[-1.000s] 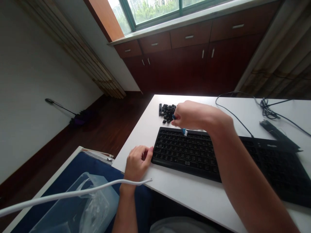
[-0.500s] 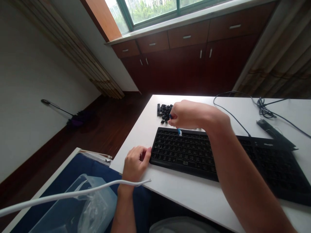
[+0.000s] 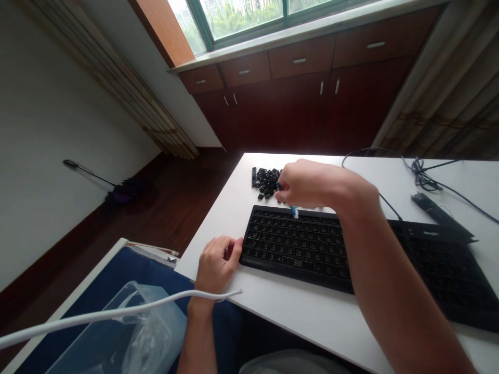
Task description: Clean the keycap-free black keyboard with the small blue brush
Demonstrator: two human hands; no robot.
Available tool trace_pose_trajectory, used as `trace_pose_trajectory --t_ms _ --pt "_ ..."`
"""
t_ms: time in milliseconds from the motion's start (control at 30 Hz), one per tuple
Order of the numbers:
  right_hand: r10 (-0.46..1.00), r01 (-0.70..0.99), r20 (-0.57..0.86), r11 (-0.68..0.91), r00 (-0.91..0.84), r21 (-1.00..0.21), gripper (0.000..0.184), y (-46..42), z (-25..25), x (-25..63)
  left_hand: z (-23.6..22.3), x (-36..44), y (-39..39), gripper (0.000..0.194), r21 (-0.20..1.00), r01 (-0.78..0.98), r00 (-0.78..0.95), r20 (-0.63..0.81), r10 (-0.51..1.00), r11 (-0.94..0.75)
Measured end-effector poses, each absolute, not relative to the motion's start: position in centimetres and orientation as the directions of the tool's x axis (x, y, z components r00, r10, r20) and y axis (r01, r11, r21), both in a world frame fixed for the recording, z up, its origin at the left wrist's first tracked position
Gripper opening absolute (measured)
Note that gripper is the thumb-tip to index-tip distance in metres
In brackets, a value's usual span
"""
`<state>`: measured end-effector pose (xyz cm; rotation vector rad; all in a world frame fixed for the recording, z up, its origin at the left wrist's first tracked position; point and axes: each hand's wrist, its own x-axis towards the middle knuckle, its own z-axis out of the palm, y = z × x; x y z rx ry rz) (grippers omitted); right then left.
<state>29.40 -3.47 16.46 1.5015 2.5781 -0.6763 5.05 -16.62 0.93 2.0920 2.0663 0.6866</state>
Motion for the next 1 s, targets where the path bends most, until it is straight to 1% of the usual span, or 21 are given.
trace_pose_trajectory --t_ms 67,100,167,233,267,300,367,400,467,533,567,633,767,833,900,1000 --pt "0.815 0.891 -0.372 0.359 -0.444 -0.278 0.023 -3.4 16.2 29.4 0.9 5.1 -16.6 0.032 0.397 0.916 -0.034 0.231 0.972 -0.062" --pt "0.808 0.900 -0.405 0.337 -0.427 -0.276 0.022 -3.3 15.9 29.3 0.9 5.1 -16.6 0.032 0.396 0.916 -0.032 0.229 0.973 -0.063" --pt "0.768 0.868 -0.421 0.356 -0.483 -0.345 0.023 -2.9 15.5 29.1 0.9 5.0 -16.6 0.031 0.393 0.917 -0.028 0.226 0.974 -0.065" --pt "0.712 0.778 -0.360 0.427 -0.603 -0.460 0.028 -2.5 15.3 28.9 0.9 5.0 -16.6 0.031 0.392 0.918 -0.028 0.223 0.974 -0.063" --pt "0.698 0.736 -0.312 0.457 -0.645 -0.498 0.031 -2.3 15.3 28.9 0.8 5.0 -16.6 0.030 0.393 0.917 -0.030 0.223 0.974 -0.062" --pt "0.706 0.716 -0.265 0.475 -0.657 -0.511 0.033 -2.2 15.4 29.0 0.8 5.0 -16.6 0.030 0.394 0.917 -0.031 0.223 0.974 -0.061" --pt "0.771 0.754 -0.213 0.457 -0.600 -0.471 0.034 -2.2 15.7 29.2 0.8 5.0 -16.6 0.031 0.393 0.918 -0.033 0.225 0.974 -0.060" --pt "0.802 0.790 -0.216 0.431 -0.557 -0.436 0.034 -2.3 15.8 29.5 0.8 5.0 -16.6 0.031 0.393 0.918 -0.034 0.226 0.974 -0.060" --pt "0.822 0.847 -0.289 0.374 -0.492 -0.378 0.030 -2.4 16.0 29.9 0.8 5.0 -16.6 0.031 0.393 0.918 -0.034 0.223 0.974 -0.058" --pt "0.797 0.873 -0.385 0.340 -0.464 -0.348 0.027 -2.5 15.9 30.2 0.9 5.0 -16.6 0.031 0.394 0.917 -0.033 0.218 0.976 -0.057" --pt "0.786 0.879 -0.415 0.331 -0.459 -0.344 0.026 -2.5 15.9 30.3 0.9 5.0 -16.7 0.031 0.394 0.917 -0.032 0.215 0.976 -0.057" --pt "0.772 0.870 -0.423 0.338 -0.474 -0.358 0.025 -2.4 15.7 30.2 0.9 4.9 -16.6 0.031 0.395 0.917 -0.032 0.215 0.976 -0.057" --pt "0.722 0.779 -0.347 0.422 -0.599 -0.464 0.027 -2.2 15.8 30.0 0.8 4.9 -16.6 0.031 0.392 0.918 -0.033 0.215 0.976 -0.055" --pt "0.725 0.761 -0.314 0.436 -0.614 -0.481 0.030 -2.2 16.1 30.1 0.7 4.9 -16.6 0.031 0.390 0.919 -0.036 0.212 0.977 -0.051" --pt "0.770 0.806 -0.315 0.404 -0.555 -0.433 0.030 -2.3 16.2 30.4 0.7 4.9 -16.6 0.032 0.387 0.921 -0.036 0.212 0.977 -0.050" --pt "0.820 0.888 -0.376 0.313 -0.432 -0.336 0.023 -2.2 16.0 31.0 0.6 4.9 -16.6 0.032 0.383 0.922 -0.032 0.217 0.976 -0.055"
